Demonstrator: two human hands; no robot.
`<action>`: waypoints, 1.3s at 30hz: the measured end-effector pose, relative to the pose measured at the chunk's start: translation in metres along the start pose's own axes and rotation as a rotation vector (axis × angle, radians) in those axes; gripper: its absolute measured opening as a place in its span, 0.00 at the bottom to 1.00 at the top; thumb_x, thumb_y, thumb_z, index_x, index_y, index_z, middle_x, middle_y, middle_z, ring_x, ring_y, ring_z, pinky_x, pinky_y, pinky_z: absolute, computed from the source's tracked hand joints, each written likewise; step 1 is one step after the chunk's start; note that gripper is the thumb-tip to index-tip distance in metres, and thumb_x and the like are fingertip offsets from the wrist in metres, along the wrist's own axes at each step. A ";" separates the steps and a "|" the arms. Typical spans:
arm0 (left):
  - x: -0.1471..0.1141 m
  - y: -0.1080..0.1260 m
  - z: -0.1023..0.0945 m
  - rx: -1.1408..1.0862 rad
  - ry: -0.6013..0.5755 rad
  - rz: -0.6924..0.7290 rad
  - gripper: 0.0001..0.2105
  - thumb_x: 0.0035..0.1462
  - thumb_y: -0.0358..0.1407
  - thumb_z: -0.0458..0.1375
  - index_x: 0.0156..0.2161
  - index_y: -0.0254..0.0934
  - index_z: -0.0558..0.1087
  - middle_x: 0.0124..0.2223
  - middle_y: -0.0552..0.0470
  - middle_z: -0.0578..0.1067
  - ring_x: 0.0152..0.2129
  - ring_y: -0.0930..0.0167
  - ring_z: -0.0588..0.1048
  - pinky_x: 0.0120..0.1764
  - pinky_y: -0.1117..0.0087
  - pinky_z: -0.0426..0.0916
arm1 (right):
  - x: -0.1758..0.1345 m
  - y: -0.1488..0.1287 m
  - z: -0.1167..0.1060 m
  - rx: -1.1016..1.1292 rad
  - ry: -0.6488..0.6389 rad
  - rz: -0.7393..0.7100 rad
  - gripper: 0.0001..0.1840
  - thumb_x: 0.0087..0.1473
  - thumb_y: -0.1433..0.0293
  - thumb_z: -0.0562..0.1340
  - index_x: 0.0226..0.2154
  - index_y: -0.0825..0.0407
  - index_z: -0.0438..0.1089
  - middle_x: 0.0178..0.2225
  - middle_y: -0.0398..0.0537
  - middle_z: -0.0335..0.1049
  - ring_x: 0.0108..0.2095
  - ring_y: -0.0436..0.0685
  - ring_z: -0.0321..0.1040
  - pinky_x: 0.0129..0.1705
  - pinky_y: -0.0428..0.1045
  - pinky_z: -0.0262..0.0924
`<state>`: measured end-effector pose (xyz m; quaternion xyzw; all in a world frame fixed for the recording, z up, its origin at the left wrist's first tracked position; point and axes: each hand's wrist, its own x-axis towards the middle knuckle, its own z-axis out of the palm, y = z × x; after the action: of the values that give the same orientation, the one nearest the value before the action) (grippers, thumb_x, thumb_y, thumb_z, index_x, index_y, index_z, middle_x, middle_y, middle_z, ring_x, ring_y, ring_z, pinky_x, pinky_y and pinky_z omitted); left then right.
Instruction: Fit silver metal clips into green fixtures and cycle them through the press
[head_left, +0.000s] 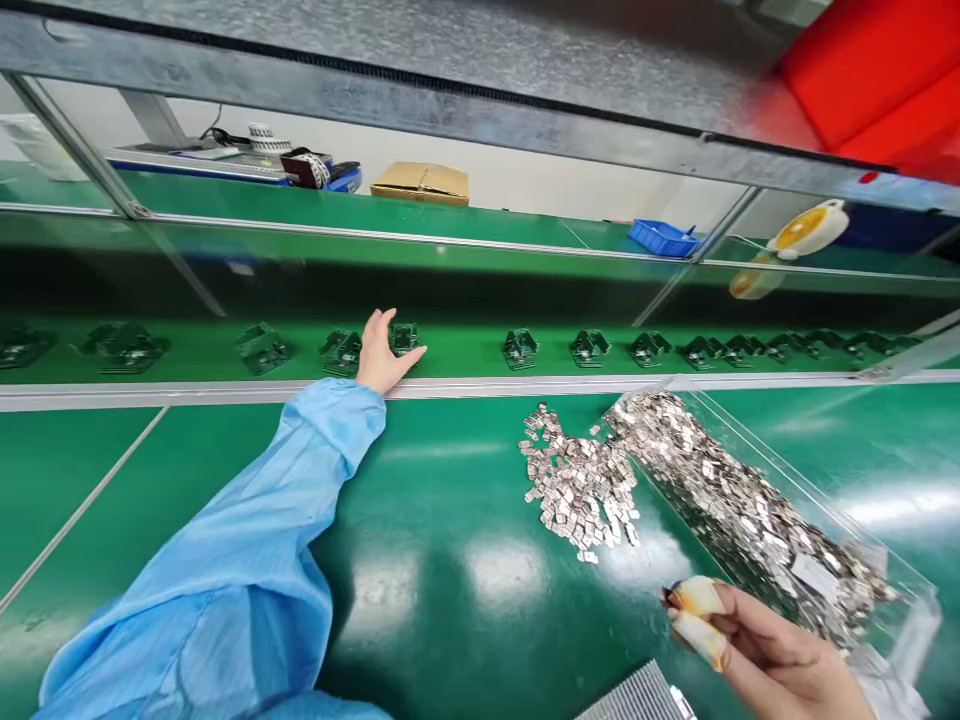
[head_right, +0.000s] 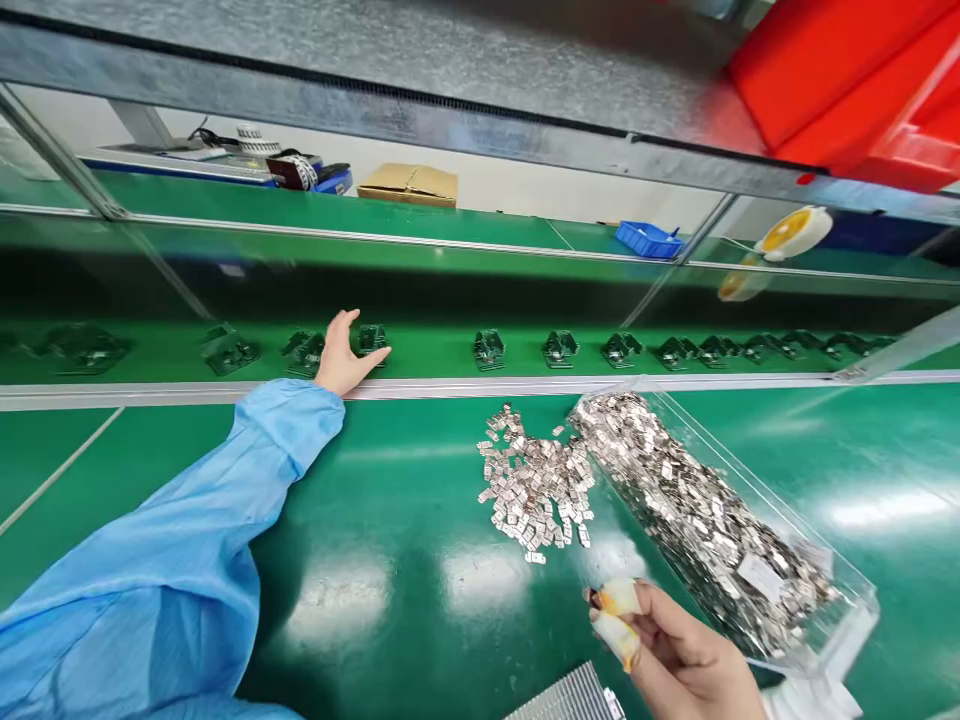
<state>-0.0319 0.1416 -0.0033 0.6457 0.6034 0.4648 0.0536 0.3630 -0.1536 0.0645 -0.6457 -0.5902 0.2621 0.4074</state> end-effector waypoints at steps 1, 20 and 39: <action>0.006 -0.003 0.002 -0.015 -0.057 -0.013 0.31 0.52 0.41 0.65 0.58 0.33 0.61 0.61 0.39 0.63 0.59 0.57 0.63 0.61 0.55 0.59 | -0.008 -0.007 0.000 0.034 0.008 0.004 0.09 0.42 0.54 0.68 0.26 0.38 0.80 0.24 0.48 0.79 0.22 0.65 0.76 0.21 0.52 0.74; -0.225 0.113 -0.068 -0.128 -0.633 0.265 0.44 0.49 0.51 0.65 0.65 0.42 0.48 0.63 0.37 0.61 0.59 0.52 0.65 0.57 0.48 0.65 | -0.102 -0.019 0.054 0.367 0.309 0.210 0.08 0.48 0.64 0.66 0.30 0.50 0.78 0.26 0.46 0.74 0.27 0.54 0.68 0.28 0.47 0.65; -0.267 0.213 -0.035 -1.039 -0.951 -0.065 0.24 0.47 0.35 0.68 0.48 0.40 0.65 0.49 0.46 0.70 0.36 0.71 0.77 0.36 0.71 0.74 | -0.138 -0.015 0.068 0.558 0.628 0.217 0.16 0.46 0.71 0.68 0.38 0.49 0.66 0.27 0.42 0.73 0.28 0.52 0.69 0.32 0.46 0.64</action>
<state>0.1432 -0.1531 0.0074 0.6515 0.2334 0.3581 0.6268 0.2763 -0.2741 0.0213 -0.6175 -0.2730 0.2436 0.6962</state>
